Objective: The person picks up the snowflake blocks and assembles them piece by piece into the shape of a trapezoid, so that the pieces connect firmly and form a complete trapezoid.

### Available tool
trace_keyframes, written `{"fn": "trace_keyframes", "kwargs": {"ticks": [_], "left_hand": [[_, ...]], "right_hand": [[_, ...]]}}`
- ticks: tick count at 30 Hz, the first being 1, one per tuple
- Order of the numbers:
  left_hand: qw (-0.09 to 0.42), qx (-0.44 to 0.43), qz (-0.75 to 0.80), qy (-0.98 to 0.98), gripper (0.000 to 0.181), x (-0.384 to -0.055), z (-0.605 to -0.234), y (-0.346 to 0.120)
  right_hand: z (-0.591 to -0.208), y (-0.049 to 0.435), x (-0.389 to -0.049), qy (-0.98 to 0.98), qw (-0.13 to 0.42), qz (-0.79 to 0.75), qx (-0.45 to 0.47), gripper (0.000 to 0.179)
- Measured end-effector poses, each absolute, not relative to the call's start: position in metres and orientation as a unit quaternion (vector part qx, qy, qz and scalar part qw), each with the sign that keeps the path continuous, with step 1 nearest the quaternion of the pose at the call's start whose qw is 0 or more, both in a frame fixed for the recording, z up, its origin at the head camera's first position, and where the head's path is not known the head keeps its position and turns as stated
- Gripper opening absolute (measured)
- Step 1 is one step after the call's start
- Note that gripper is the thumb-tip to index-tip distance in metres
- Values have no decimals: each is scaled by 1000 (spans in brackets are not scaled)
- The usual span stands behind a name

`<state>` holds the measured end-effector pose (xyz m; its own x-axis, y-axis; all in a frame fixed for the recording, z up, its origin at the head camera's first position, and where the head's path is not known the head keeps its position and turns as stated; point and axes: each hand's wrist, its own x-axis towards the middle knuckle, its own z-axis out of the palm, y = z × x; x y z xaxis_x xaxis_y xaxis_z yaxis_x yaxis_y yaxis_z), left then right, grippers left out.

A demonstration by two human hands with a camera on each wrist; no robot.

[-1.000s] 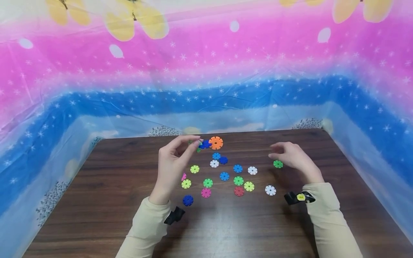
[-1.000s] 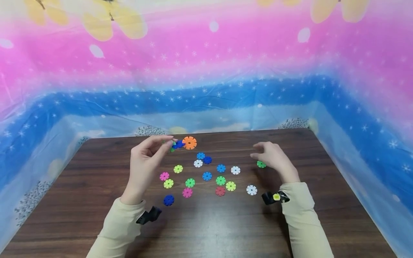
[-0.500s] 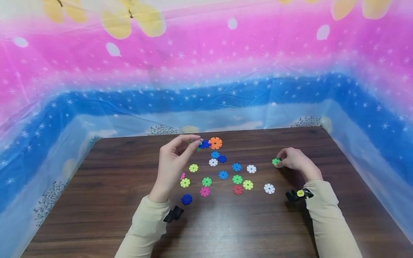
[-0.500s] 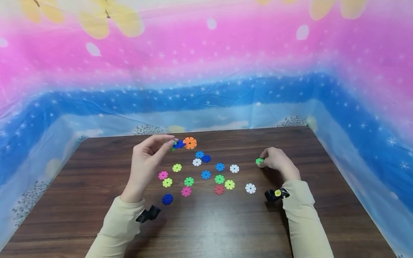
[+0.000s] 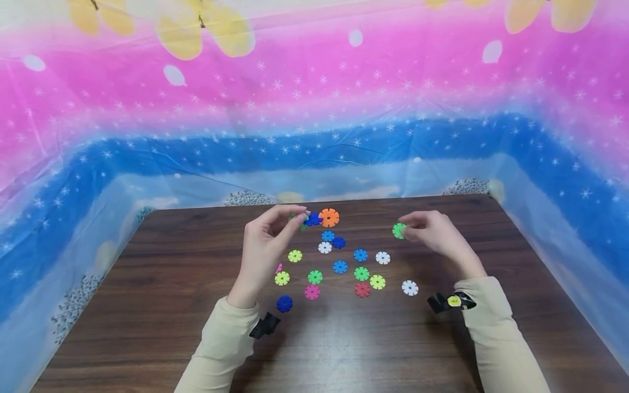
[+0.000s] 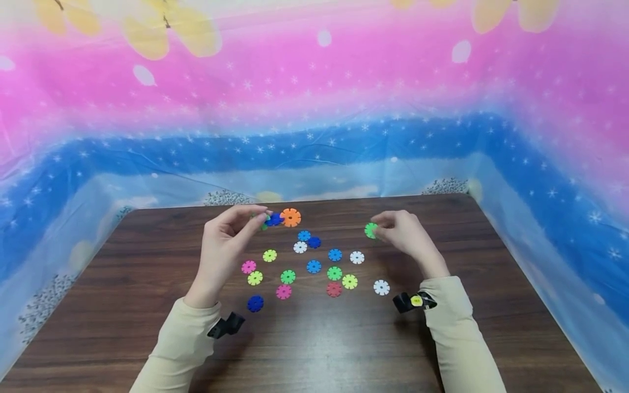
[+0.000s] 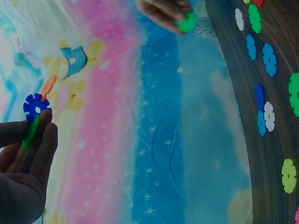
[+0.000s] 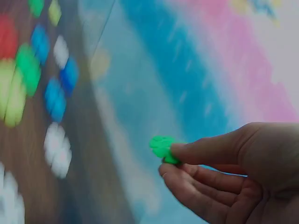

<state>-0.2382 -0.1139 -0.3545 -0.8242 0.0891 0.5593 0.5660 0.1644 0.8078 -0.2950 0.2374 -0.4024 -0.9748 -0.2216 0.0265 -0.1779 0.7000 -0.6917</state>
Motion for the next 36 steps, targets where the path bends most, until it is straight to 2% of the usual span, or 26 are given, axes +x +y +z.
{"fn": "trace_keyframes", "kwargs": {"ticks": [5, 13, 36], "left_hand": [[193, -226, -604, -740, 14, -237, -356, -112], [200, -253, -584, -745, 15, -237, -358, -107], [201, -304, -561, -743, 18, -233, -361, -100]], "right_hand": [[-372, 204, -270, 873, 1, -466, -142, 29], [-350, 174, -245, 765, 72, -616, -171, 27], [-353, 152, -240, 707, 58, -686, -159, 25]]}}
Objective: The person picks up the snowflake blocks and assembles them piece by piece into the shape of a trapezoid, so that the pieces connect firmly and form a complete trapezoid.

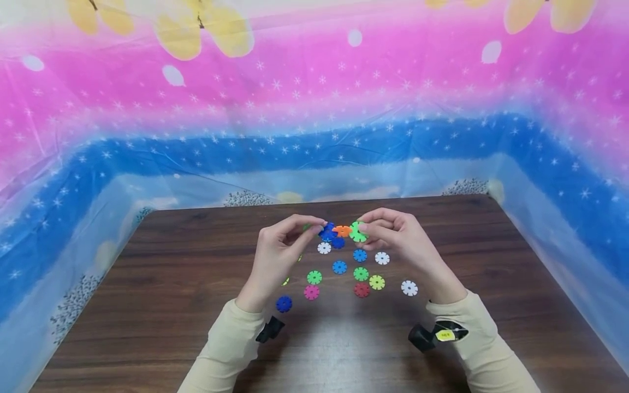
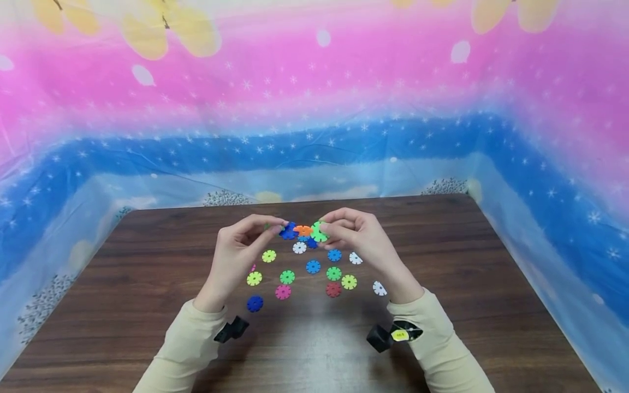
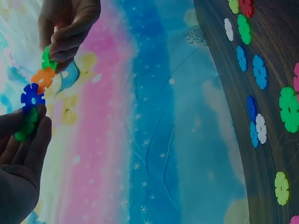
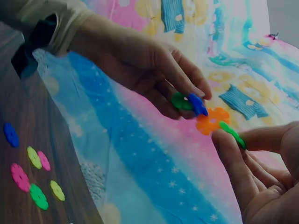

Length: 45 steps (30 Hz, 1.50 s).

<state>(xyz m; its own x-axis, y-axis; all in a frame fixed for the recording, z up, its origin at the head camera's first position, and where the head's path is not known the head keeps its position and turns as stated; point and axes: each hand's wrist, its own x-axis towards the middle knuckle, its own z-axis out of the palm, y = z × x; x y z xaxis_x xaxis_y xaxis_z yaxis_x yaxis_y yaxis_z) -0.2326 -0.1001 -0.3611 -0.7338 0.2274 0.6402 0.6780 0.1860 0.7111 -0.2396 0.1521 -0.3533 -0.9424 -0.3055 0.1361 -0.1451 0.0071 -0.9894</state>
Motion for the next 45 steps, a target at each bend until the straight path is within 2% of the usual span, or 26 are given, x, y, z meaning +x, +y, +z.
{"fn": "trace_keyframes", "kwargs": {"ticks": [13, 20, 25, 33, 39, 45], "left_hand": [[258, -292, -550, -738, 16, -229, -365, -92], [249, -288, -568, -730, 16, -227, -360, -93], [257, -285, -580, -719, 16, -229, -358, -97], [262, -275, -595, -709, 16, -232, -359, -103], [258, -265, -605, -705, 16, -235, -359, -104], [260, -254, -606, -708, 14, -238, -360, -105]], "right_hand": [[-357, 138, -230, 706, 26, -699, -112, 33], [-355, 139, -230, 693, 21, -707, -139, 28], [-352, 139, -231, 686, 25, -709, -160, 33], [-348, 148, -237, 675, 16, -723, -147, 29], [-353, 165, -249, 731, -32, -662, -165, 28], [-367, 185, -266, 836, -59, -529, -134, 30]]}}
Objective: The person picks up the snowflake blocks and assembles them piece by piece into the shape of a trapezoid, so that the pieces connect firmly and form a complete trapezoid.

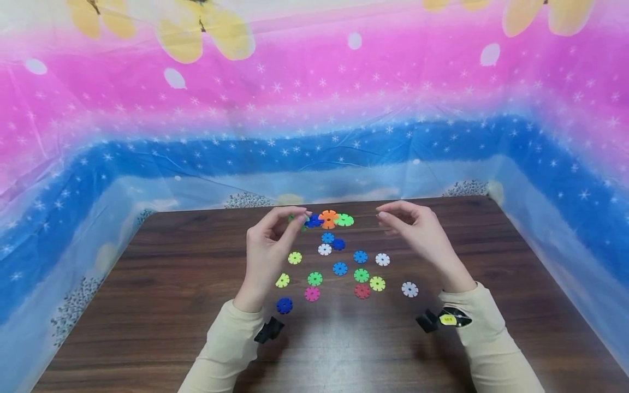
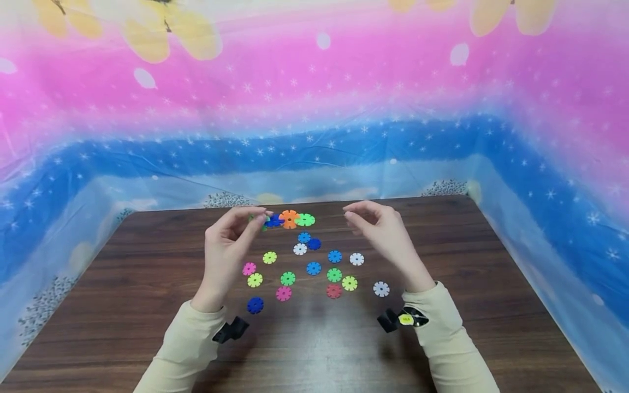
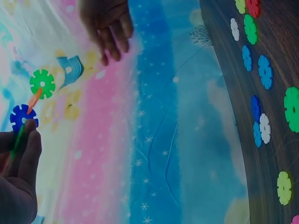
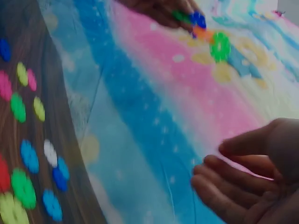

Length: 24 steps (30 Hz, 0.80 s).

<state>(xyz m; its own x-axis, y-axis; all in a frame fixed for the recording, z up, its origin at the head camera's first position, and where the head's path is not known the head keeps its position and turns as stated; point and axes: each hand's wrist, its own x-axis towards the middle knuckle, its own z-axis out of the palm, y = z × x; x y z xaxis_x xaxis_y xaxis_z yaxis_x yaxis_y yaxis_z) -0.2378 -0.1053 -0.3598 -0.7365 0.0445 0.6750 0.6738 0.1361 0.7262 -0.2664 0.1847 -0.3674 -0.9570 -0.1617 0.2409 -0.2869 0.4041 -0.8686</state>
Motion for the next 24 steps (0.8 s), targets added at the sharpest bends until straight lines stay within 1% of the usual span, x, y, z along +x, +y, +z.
{"fn": "trace_keyframes", "kwargs": {"ticks": [2, 4, 8, 11, 13, 16, 20, 24], "left_hand": [[261, -246, -607, -708, 14, -238, -359, -106], [260, -241, -609, -709, 14, -238, -358, -107], [254, -234, -612, -711, 15, -237, -358, -109], [249, -233, -615, -711, 15, -237, -358, -110], [246, -232, -616, -711, 15, -237, -357, -110], [243, -236, -617, -710, 16, -237, -356, -111], [239, -238, -621, -707, 16, -238, -355, -111], [237, -237, -620, -710, 16, -238, -355, -112]], "right_hand": [[-374, 192, -273, -871, 38, 472, 132, 32], [-383, 198, -280, -900, 1, 413, 139, 35], [-409, 206, -293, -924, -93, 339, 148, 41], [-429, 206, -300, -932, -135, 306, 140, 41], [-438, 204, -304, -937, -144, 289, 133, 40], [-445, 200, -306, -943, -144, 273, 125, 36], [-448, 197, -306, -944, -142, 271, 120, 28], [-447, 196, -304, -941, -150, 278, 118, 26]]}}
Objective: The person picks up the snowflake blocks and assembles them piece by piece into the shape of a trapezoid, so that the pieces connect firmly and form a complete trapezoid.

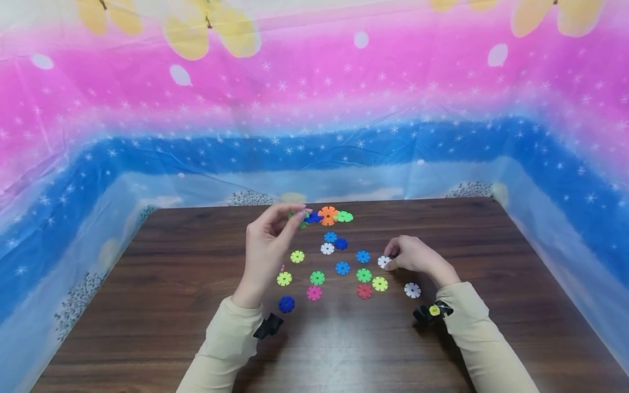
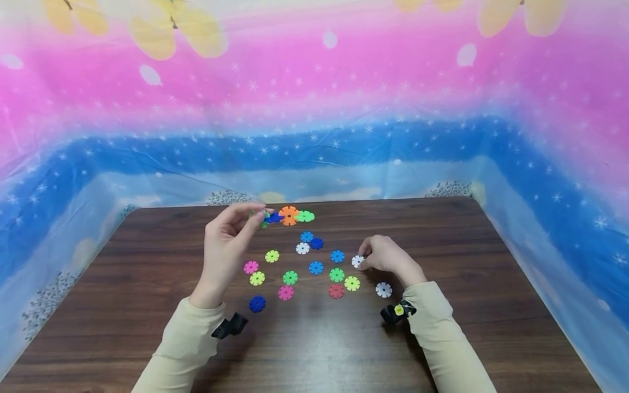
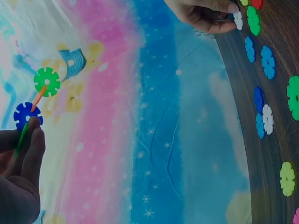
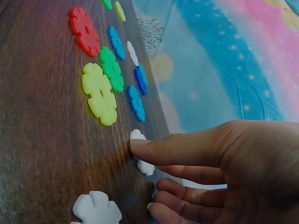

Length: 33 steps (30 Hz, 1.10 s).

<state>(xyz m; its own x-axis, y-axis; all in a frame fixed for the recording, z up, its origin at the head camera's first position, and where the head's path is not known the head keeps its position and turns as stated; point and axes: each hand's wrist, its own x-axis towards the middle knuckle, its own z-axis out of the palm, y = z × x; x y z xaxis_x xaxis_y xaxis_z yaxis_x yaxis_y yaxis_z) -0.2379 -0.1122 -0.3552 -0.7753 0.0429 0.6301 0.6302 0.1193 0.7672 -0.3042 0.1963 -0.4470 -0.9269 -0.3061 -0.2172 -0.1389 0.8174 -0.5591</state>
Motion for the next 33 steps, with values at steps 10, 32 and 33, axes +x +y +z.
{"fn": "trace_keyframes", "kwargs": {"ticks": [10, 32, 33], "left_hand": [[235, -223, -619, -716, 16, -237, -356, -112], [235, -252, -598, -724, 14, -237, -359, -104], [233, -253, -597, -724, 14, -236, -358, -103]], "right_hand": [[-445, 196, -307, 927, 109, -345, -105, 25], [-351, 164, -238, 787, -29, -588, -183, 23], [-351, 164, -237, 787, -31, -588, -184, 23]]}}
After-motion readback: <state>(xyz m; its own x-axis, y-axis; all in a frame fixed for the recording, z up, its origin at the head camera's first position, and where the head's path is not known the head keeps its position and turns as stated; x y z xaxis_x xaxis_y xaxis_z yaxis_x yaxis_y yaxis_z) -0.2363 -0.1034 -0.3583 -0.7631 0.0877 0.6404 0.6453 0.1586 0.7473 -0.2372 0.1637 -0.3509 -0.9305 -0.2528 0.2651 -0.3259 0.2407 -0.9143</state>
